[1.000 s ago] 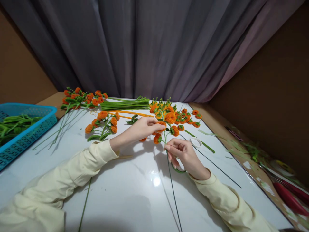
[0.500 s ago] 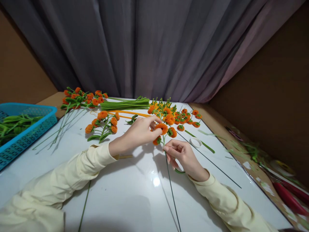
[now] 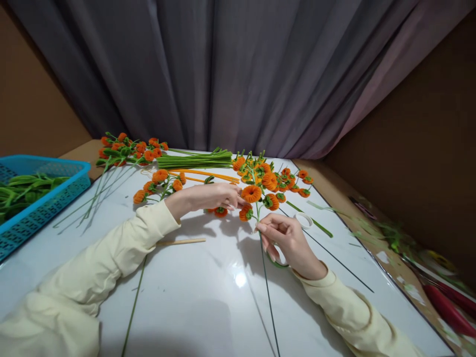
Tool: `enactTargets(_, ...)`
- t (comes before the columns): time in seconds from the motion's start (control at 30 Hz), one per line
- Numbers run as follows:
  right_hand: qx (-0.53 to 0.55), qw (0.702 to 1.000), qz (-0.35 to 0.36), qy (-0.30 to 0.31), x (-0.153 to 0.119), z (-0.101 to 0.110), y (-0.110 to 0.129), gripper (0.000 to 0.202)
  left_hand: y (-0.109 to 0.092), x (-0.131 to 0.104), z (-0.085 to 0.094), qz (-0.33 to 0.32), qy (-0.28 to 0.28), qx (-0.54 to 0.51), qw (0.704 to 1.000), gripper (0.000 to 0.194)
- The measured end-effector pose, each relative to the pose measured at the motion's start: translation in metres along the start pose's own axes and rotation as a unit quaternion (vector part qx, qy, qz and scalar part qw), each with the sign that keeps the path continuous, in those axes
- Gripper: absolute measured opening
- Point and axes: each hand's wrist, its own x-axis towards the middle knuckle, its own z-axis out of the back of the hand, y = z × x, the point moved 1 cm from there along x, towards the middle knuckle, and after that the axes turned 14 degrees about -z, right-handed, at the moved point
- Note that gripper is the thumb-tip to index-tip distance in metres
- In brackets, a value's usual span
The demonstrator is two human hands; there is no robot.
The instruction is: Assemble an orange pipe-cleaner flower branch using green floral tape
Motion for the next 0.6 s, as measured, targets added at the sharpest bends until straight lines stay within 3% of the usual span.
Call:
enactTargets(0.07, 0.001, 1.0, 0.002, 0.002, 0.0, 0.001, 0.0, 0.03, 0.009, 0.002, 0.001, 0.012, 0.028, -0.05, 0.998, 0.021)
enactTargets(0.17, 0.002, 1.0, 0.002, 0.007, 0.0, 0.002, 0.001, 0.029, 0.018, 0.003, -0.001, 0.007, 0.067, -0.112, 0.991, 0.015)
enactTargets(0.37, 0.014, 1.0, -0.006, 0.009, 0.002, 0.003, -0.001, 0.031, 0.025, 0.005, 0.003, -0.001, 0.086, -0.119, 0.989, 0.015)
enactTargets(0.6, 0.03, 0.999, 0.012, 0.006, 0.001, 0.002, -0.001, 0.025, 0.039, 0.006, 0.01, -0.055, 0.08, -0.234, 0.967, 0.049)
